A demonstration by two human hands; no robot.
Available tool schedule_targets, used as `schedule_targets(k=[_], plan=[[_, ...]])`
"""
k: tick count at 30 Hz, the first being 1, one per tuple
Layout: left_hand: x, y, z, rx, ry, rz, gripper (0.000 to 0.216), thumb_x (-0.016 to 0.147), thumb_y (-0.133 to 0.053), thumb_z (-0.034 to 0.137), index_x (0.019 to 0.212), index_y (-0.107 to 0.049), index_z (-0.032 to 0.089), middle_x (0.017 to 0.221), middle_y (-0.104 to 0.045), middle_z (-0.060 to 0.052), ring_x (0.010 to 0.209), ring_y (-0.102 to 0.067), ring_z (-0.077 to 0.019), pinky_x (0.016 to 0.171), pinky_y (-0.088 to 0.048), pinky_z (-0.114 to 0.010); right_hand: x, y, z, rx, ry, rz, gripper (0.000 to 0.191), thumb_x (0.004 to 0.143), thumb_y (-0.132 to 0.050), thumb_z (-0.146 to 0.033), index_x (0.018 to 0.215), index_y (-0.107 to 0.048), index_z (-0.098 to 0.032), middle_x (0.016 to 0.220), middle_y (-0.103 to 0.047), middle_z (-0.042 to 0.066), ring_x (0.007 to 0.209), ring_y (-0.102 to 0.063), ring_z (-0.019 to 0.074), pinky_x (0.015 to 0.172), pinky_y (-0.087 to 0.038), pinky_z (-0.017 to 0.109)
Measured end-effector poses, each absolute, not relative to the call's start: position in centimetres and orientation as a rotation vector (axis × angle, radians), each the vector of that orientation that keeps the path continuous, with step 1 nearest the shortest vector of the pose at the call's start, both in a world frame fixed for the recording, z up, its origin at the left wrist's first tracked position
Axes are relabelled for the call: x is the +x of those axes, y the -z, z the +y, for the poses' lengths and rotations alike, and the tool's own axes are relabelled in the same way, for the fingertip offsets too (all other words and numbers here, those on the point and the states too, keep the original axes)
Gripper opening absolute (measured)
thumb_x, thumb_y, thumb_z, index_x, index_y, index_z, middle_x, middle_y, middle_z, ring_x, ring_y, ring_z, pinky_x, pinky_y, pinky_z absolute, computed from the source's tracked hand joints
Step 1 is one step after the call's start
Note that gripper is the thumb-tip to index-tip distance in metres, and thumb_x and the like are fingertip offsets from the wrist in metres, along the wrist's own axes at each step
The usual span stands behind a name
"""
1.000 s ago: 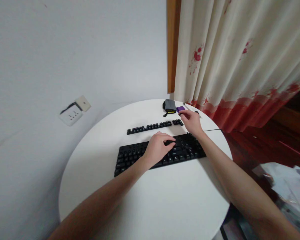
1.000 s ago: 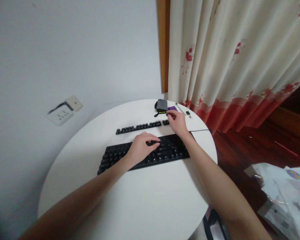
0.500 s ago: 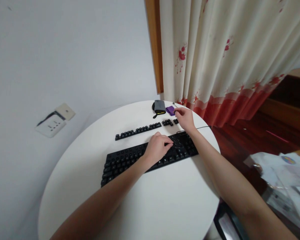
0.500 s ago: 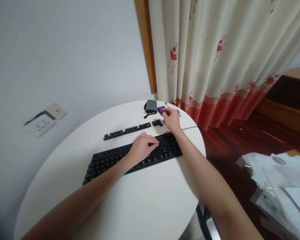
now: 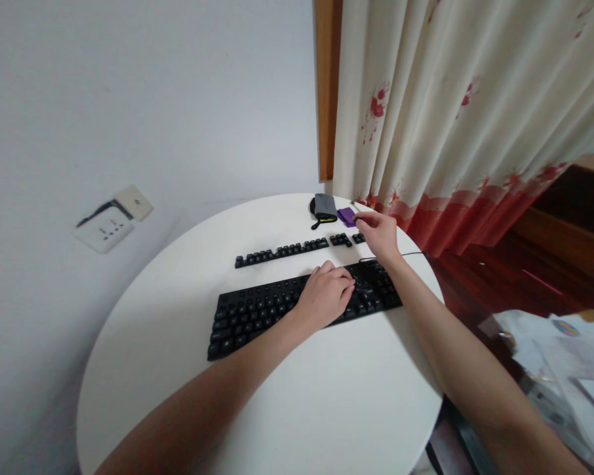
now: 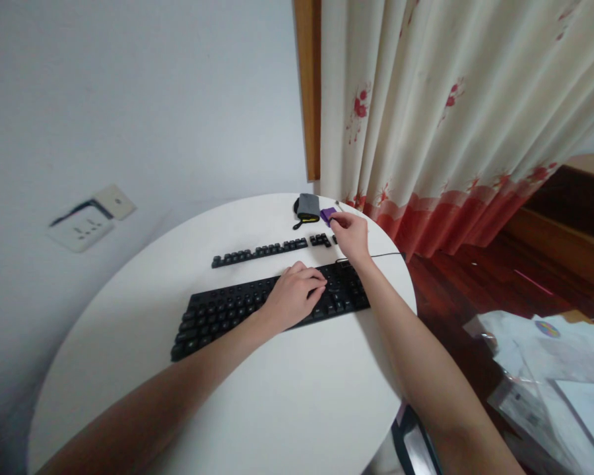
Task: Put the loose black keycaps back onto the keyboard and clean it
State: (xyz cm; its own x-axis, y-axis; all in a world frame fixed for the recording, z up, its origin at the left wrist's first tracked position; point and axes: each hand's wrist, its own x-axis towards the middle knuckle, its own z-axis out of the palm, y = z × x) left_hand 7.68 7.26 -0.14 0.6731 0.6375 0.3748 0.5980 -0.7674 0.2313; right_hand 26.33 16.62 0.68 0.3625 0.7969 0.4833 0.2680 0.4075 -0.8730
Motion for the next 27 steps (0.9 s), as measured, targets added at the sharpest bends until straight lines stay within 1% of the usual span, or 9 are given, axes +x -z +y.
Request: schedule_targets(k=[5, 9, 11, 15, 17, 20, 24, 27], plan=[[7.6, 0.7, 7.2, 2.791, -0.707, 1.004, 0.026, 0.097, -0.051, 0.024, 0.091, -0.076, 0.019, 0.103, -0.069, -0.005, 0.098, -0.051, -0.0236, 0.084, -0.046, -0.039, 25.6, -2.4, 15.8, -1.069, -0.518, -1.128, 0.02, 0.068, -0.07, -0.023, 0.085, -0.073, -0.013, 0.083, -0.076, 0.008, 0.074, -0.069, 0.0194, 0.076, -0.058, 0.036], [7.5, 0.9, 7.1, 2.77, -0.768, 0.99, 0.025, 0.097, -0.052, 0.024, 0.091, -0.075, 0.019, 0.104, -0.067, -0.005, 0.1, -0.052, -0.023, 0.087, -0.046, -0.039, 25.8, -3.7, 14.1, -0.973, -0.625, -1.167, 0.024, 0.071, -0.07, -0.024, 0.093, -0.073, -0.015, 0.09, -0.076, 0.008, 0.074, -0.069, 0.0181, 0.069, -0.057, 0.032], [7.5, 0.9, 7.0, 2.752, -0.794, 0.987, 0.025, 0.098, -0.05, 0.023, 0.091, -0.074, 0.019, 0.102, -0.067, -0.006, 0.099, -0.052, -0.0225, 0.087, -0.047, -0.038, 26.1, -3.8, 12.5, -0.988, -0.669, -1.249, 0.023, 0.072, -0.071, -0.026, 0.093, -0.074, -0.016, 0.091, -0.076, 0.007, 0.073, -0.068, 0.0172, 0.068, -0.056, 0.031], [7.5, 0.7, 7.0, 2.687, -0.849, 1.002, 0.022, 0.096, -0.049, 0.014, 0.099, -0.07, 0.017, 0.101, -0.069, -0.005, 0.099, -0.054, -0.0218, 0.09, -0.047, -0.038, 27.2, -2.1, 9.3, -1.147, -0.694, -1.331, 0.022, 0.072, -0.074, -0.029, 0.091, -0.076, -0.017, 0.09, -0.076, 0.006, 0.076, -0.068, 0.0179, 0.075, -0.056, 0.032], [7.5, 0.7, 7.1, 2.661, -0.862, 1.011, 0.024, 0.093, -0.049, 0.009, 0.103, -0.069, 0.017, 0.103, -0.069, -0.005, 0.1, -0.055, -0.022, 0.093, -0.047, -0.038, 27.7, -0.8, 8.1, -1.212, -0.701, -1.342, 0.022, 0.072, -0.075, -0.031, 0.089, -0.075, -0.018, 0.088, -0.076, 0.006, 0.076, -0.068, 0.0189, 0.074, -0.056, 0.033], [7.5, 0.7, 7.1, 2.665, -0.844, 0.998, 0.026, 0.091, -0.049, 0.006, 0.101, -0.07, 0.017, 0.104, -0.069, -0.005, 0.1, -0.055, -0.0225, 0.095, -0.047, -0.038, 28.4, 0.7, 7.0, -1.206, -0.69, -1.462, 0.018, 0.074, -0.075, -0.032, 0.087, -0.073, -0.019, 0.086, -0.074, 0.005, 0.077, -0.068, 0.02, 0.073, -0.057, 0.034], [7.4, 0.7, 7.1, 2.669, -0.815, 1.005, 0.027, 0.089, -0.05, 0.005, 0.1, -0.071, 0.018, 0.102, -0.069, -0.005, 0.1, -0.055, -0.0228, 0.094, -0.048, -0.038, 28.7, 1.2, 6.2, -1.21, -0.582, -1.763, 0.009, 0.08, -0.069, -0.026, 0.087, -0.072, -0.022, 0.089, -0.073, 0.005, 0.085, -0.067, 0.0217, 0.082, -0.054, 0.038], [7.4, 0.7, 7.1, 2.664, -0.814, 1.005, 0.028, 0.088, -0.05, 0.004, 0.101, -0.071, 0.018, 0.101, -0.07, -0.005, 0.099, -0.055, -0.0222, 0.093, -0.048, -0.037, 28.5, 1.4, 6.1, -1.185, -0.519, -1.898, 0.008, 0.082, -0.066, -0.019, 0.086, -0.072, -0.023, 0.091, -0.073, 0.004, 0.089, -0.067, 0.022, 0.086, -0.052, 0.038]])
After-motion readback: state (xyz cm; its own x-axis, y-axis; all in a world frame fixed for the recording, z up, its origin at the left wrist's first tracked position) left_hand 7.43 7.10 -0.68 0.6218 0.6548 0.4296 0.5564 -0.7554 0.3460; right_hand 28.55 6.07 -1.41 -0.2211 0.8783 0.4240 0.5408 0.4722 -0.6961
